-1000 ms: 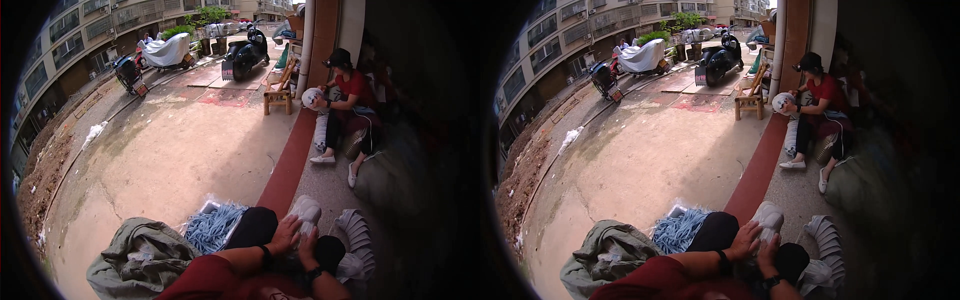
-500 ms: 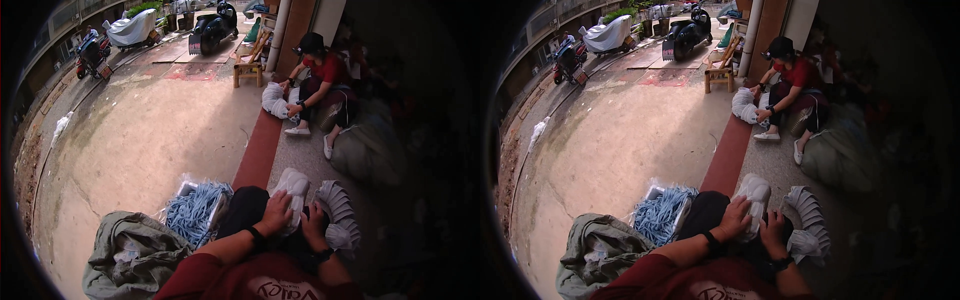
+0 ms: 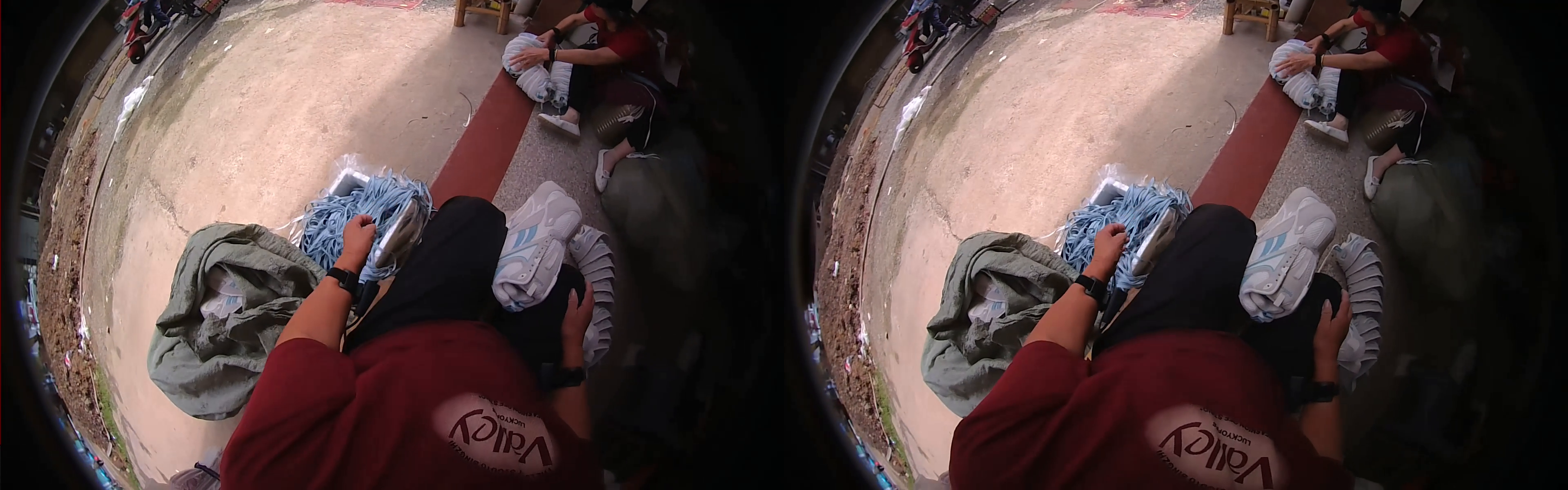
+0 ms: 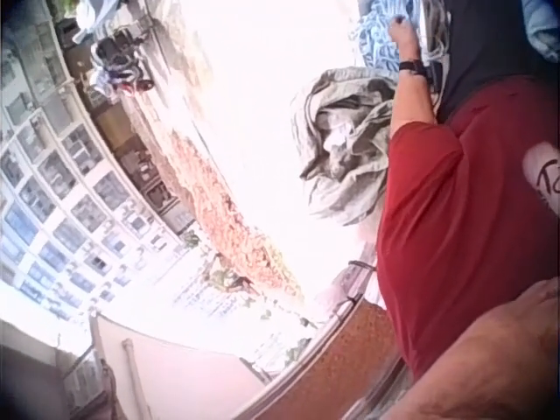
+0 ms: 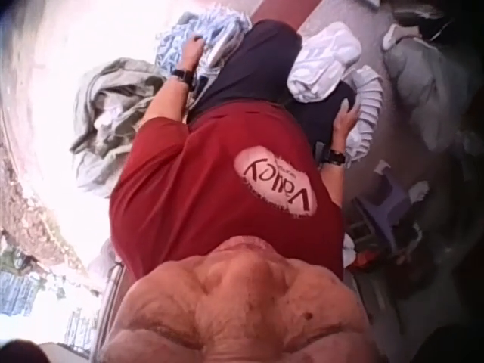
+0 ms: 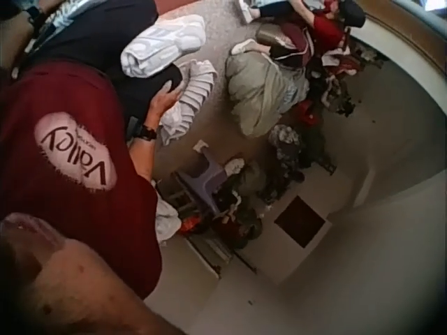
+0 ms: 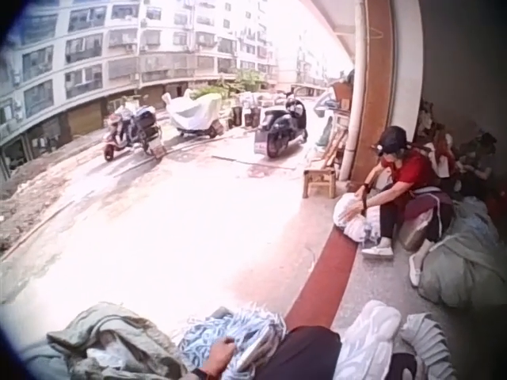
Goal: Insert and tie laces on newly manufactured shoes.
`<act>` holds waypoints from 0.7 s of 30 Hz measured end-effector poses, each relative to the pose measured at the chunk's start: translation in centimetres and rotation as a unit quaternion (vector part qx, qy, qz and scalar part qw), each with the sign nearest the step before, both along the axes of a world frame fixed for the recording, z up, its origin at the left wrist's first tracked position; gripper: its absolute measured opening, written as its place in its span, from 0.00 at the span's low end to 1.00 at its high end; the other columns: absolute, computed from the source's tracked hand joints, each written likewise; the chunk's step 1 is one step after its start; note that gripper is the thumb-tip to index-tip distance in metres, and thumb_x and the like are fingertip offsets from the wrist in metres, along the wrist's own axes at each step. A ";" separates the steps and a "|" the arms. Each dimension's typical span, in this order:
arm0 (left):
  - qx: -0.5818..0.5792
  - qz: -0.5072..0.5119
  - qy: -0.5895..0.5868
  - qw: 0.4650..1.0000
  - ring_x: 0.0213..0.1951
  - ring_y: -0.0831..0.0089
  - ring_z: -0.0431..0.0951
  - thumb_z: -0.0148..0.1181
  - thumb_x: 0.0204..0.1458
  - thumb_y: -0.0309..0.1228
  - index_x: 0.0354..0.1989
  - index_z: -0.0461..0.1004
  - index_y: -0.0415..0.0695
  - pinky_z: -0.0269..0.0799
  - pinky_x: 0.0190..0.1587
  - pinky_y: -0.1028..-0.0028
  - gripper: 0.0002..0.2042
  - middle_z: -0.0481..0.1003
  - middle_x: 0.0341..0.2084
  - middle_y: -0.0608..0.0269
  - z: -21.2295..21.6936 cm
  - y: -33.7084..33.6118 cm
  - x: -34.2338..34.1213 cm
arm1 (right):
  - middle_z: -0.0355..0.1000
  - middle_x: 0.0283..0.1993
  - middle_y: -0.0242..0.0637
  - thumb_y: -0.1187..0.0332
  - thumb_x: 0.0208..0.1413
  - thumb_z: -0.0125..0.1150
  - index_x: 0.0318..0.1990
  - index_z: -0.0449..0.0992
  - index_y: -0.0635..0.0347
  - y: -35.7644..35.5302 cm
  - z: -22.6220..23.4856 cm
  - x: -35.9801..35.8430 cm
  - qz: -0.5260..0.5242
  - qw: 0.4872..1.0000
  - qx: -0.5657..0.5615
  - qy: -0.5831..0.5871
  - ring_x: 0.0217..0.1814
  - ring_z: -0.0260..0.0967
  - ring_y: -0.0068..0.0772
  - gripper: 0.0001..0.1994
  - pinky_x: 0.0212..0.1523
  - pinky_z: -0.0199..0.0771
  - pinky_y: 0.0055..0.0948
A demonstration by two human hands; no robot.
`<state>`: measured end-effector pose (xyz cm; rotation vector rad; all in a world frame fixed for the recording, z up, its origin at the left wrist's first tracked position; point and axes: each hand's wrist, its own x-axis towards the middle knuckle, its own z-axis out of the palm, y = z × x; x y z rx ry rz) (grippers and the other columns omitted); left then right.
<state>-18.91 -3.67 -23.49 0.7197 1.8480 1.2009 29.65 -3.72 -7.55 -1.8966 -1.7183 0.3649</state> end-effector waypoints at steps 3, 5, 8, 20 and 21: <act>-0.064 0.026 0.018 0.997 0.29 0.70 0.75 0.53 0.40 0.26 0.39 0.73 0.35 0.70 0.34 0.74 0.15 0.76 0.28 0.54 -2.7 -4.5 -1.9 | 0.61 0.55 0.54 0.67 0.56 0.49 0.56 0.60 0.67 -0.2 -0.1 -0.1 0.001 1.000 -0.019 0.015 0.58 0.58 0.51 0.21 0.58 0.55 0.37; -0.101 0.020 0.019 0.995 0.31 0.67 0.75 0.53 0.40 0.26 0.40 0.73 0.35 0.70 0.35 0.73 0.16 0.75 0.30 0.52 -2.2 -5.5 -1.5 | 0.61 0.55 0.54 0.67 0.56 0.49 0.56 0.60 0.68 -0.6 -0.4 0.7 0.010 1.000 -0.008 0.018 0.58 0.58 0.51 0.21 0.58 0.54 0.36; -0.038 -0.088 0.140 0.986 0.42 0.59 0.73 0.52 0.38 0.25 0.42 0.73 0.41 0.68 0.44 0.68 0.18 0.72 0.41 0.50 -2.7 -5.5 -0.6 | 0.61 0.55 0.54 0.67 0.56 0.49 0.56 0.60 0.68 -0.7 0.0 0.5 0.009 1.000 -0.021 0.012 0.57 0.58 0.50 0.21 0.58 0.54 0.36; -0.122 -0.211 0.280 0.929 0.32 0.51 0.75 0.52 0.36 0.30 0.31 0.76 0.38 0.71 0.38 0.63 0.13 0.75 0.28 0.46 -2.2 1.4 -0.2 | 0.62 0.53 0.53 0.68 0.55 0.49 0.54 0.61 0.67 1.5 1.5 -0.9 0.005 1.000 -0.006 0.016 0.56 0.58 0.49 0.20 0.57 0.55 0.36; -0.144 -0.215 0.222 0.940 0.33 0.51 0.75 0.51 0.37 0.29 0.31 0.77 0.41 0.70 0.40 0.60 0.13 0.76 0.29 0.49 -2.5 1.0 -0.3 | 0.62 0.53 0.53 0.69 0.55 0.49 0.54 0.62 0.67 1.1 2.2 -1.2 -0.003 1.000 -0.021 0.009 0.56 0.58 0.50 0.20 0.57 0.55 0.36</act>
